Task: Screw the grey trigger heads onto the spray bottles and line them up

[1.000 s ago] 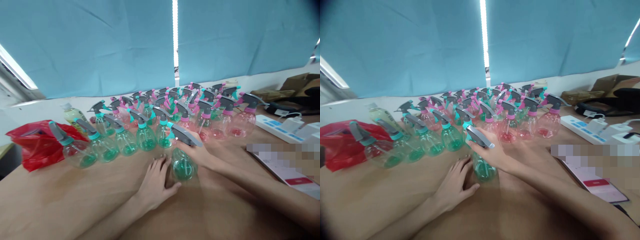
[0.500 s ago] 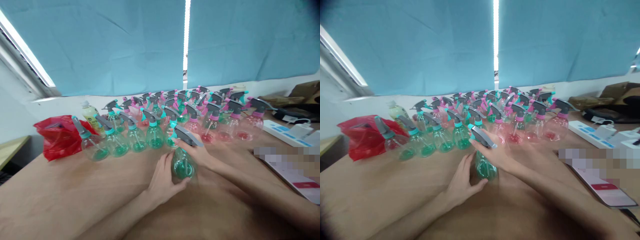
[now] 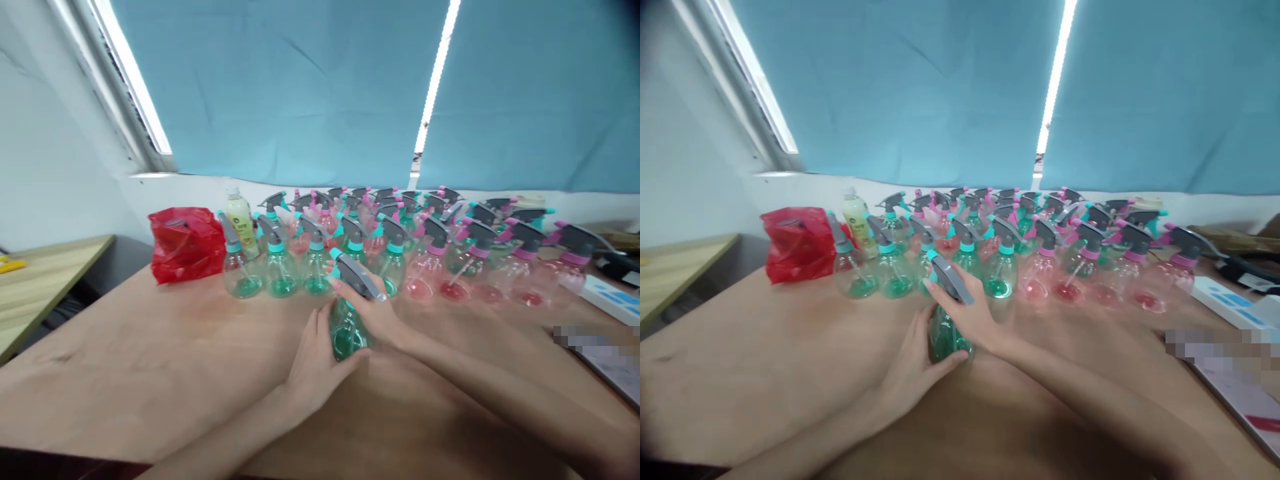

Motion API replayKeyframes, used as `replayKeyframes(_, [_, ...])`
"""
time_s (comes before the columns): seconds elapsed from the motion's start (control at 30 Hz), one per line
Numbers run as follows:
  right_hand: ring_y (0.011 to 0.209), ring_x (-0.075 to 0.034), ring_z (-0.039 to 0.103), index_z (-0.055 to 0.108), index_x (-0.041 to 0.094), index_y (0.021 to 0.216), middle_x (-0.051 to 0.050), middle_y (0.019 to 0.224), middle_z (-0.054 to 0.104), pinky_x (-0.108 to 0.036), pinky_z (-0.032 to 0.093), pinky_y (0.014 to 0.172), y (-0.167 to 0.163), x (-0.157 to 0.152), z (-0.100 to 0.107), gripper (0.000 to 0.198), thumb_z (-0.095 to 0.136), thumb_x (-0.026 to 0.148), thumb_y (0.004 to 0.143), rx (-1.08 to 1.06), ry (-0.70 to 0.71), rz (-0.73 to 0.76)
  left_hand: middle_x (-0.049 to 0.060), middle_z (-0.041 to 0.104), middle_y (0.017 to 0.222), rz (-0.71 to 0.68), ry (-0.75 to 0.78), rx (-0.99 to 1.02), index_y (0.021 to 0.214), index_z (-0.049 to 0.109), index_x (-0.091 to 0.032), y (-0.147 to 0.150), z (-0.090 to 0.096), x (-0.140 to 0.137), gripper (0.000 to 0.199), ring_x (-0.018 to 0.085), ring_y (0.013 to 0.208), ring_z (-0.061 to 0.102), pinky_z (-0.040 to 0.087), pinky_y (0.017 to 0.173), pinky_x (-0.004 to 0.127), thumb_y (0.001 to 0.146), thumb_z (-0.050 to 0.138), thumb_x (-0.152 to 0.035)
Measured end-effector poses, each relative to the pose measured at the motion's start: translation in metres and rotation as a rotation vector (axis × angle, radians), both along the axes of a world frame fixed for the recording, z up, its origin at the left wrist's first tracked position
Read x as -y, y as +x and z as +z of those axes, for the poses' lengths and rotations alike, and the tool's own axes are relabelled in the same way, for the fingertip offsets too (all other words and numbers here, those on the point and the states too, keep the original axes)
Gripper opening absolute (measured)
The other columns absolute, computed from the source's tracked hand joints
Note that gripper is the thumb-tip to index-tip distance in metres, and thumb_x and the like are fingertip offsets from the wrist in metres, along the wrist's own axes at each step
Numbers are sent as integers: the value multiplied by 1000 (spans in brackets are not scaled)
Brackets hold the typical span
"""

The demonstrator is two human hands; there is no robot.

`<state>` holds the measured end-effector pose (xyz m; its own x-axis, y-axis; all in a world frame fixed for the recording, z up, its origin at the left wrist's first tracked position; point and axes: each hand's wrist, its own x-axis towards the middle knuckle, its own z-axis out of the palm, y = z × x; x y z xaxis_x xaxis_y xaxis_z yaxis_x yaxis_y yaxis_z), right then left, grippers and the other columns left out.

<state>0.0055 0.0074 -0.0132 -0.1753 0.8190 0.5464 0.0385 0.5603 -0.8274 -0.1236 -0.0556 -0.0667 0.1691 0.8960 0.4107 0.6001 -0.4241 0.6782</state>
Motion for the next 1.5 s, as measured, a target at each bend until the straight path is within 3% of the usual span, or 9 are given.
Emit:
replayKeyframes(0.1, [75,-14,58,63,22,100,0,86,65,-29,47,73,-30,5,3,26,62,42,83,-15,-1,76,12,46,130,82,57,-26,139,26,-28,-26,0,8,80,35,123,46,39,101,58,77,71,-49])
replayKeyframes(0.23, [79,-16,59,62,23,102,-1,87,65,-31,47,76,-70,14,8,27,60,42,84,15,14,137,12,48,129,161,6,-18,139,29,-27,-62,6,22,80,36,124,45,37,103,57,76,72,-48])
replayKeyframes(0.4, [71,-14,57,57,23,110,0,85,63,-31,49,72,-103,20,17,36,64,43,81,181,58,262,11,45,136,248,19,9,141,27,-28,-101,4,39,82,35,128,43,35,105,56,76,72,-51])
replayKeyframes(0.6, [117,-23,53,51,24,125,-9,130,54,-43,45,96,-107,8,37,64,71,54,72,490,206,398,11,53,131,364,-20,30,138,36,-27,-149,15,55,72,35,120,52,39,101,56,78,69,-49])
replayKeyframes(0.73, [106,-21,59,58,22,116,-9,121,60,-38,51,83,-110,-4,55,47,60,54,82,479,185,275,9,57,128,446,-27,107,132,42,-25,-186,25,53,60,33,119,55,42,99,54,81,67,-47])
replayKeyframes(0.83, [100,-21,61,60,19,109,-9,112,64,-33,51,74,-120,-13,70,37,59,48,86,449,300,135,11,59,127,503,18,104,131,44,-22,-214,25,39,66,34,119,54,42,99,52,76,71,-47])
replayKeyframes(1.03, [105,-27,58,58,12,110,-13,110,65,-39,43,85,-150,-36,87,34,56,38,87,670,507,-139,11,59,128,499,57,91,129,48,-21,-247,29,-1,68,35,124,50,39,100,52,71,72,-47])
replayKeyframes(1.33, [94,-35,64,50,2,122,-22,95,69,-40,44,73,-183,-54,92,58,50,49,89,966,411,-294,12,59,128,481,77,84,132,45,-18,-260,32,-44,73,33,119,54,41,99,48,71,73,-46])
replayKeyframes(1.5, [96,-35,66,49,5,120,-23,100,68,-40,46,74,-193,-60,92,50,49,46,91,1064,340,-276,14,59,129,510,47,80,134,44,-17,-263,32,-55,77,36,119,54,40,99,50,70,75,-46])
